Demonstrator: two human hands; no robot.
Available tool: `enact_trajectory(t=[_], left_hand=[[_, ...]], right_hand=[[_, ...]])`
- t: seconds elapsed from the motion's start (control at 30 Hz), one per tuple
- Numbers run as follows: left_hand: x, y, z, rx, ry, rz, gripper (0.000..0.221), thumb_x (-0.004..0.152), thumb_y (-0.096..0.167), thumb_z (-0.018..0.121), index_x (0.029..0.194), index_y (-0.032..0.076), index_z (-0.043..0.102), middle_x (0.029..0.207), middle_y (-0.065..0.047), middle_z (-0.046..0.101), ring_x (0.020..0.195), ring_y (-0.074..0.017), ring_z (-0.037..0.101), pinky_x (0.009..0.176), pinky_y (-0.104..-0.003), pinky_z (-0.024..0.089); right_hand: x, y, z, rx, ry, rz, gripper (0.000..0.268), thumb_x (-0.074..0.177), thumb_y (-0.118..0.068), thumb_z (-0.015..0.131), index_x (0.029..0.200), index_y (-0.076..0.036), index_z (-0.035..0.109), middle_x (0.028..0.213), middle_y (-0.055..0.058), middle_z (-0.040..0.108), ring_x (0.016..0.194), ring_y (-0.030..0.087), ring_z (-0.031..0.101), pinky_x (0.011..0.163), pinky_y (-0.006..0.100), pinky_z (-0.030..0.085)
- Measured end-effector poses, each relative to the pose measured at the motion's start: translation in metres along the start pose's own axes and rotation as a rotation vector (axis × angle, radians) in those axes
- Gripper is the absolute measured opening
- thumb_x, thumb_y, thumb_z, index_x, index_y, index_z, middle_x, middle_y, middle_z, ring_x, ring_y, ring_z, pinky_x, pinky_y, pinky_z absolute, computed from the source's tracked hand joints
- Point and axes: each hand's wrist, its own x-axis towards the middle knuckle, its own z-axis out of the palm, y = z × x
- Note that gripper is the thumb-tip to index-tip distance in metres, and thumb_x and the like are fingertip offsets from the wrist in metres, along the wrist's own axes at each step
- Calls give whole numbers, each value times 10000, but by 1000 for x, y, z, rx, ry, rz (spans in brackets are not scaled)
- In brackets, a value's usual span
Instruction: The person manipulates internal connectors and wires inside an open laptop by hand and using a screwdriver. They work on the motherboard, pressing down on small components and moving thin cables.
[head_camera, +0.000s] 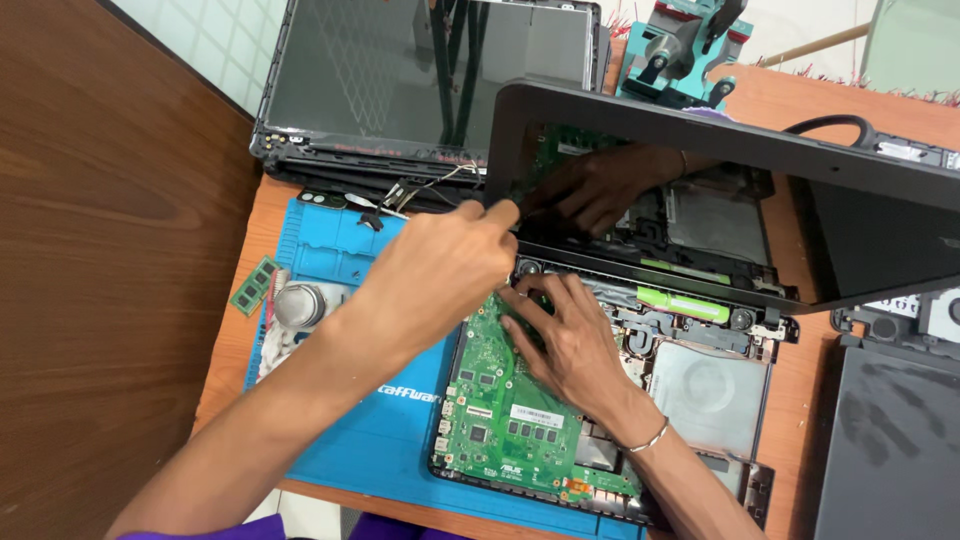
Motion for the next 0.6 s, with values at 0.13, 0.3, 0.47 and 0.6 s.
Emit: enact_trajectory(t=[0.13, 0.3, 0.47, 0.6], left_hand=[[4, 5, 7, 24, -47, 30, 57, 661, 71, 726, 659, 18, 705, 871, -138, 679, 714, -262, 718, 534, -363, 577], [3, 0, 10, 3, -71, -12, 65, 663, 90, 743, 667, 28, 726, 821, -184, 699, 660, -300, 730, 542, -382, 577], [-1, 0, 19, -95, 25, 7, 79, 709, 75, 743, 694, 67, 666, 753, -131, 639, 717, -321, 676, 600, -436, 537], [-4, -6, 24, -207, 229, 49, 123, 755, 65, 731, 762, 80, 610, 780, -105, 600, 779, -329, 621, 657, -461, 499]], right_hand=[[-2, 0, -1, -12, 3, 4, 299, 885, -145, 750, 1158, -30, 712, 1124, 116, 605, 960, 291, 560, 837, 422, 496], [1, 0, -2, 7, 0, 2, 312, 882, -137, 751, 1173, -29, 718, 1121, 109, 608, 957, 292, 558, 835, 419, 498], [1, -2, -3, 28, 8, -6, 302, 883, -136, 751, 1166, -35, 724, 1125, 97, 623, 978, 281, 570, 843, 409, 507], [1, 0, -7, 87, -19, 13, 315, 885, -127, 759, 1178, -17, 722, 1135, 99, 636, 942, 276, 566, 828, 393, 519]])
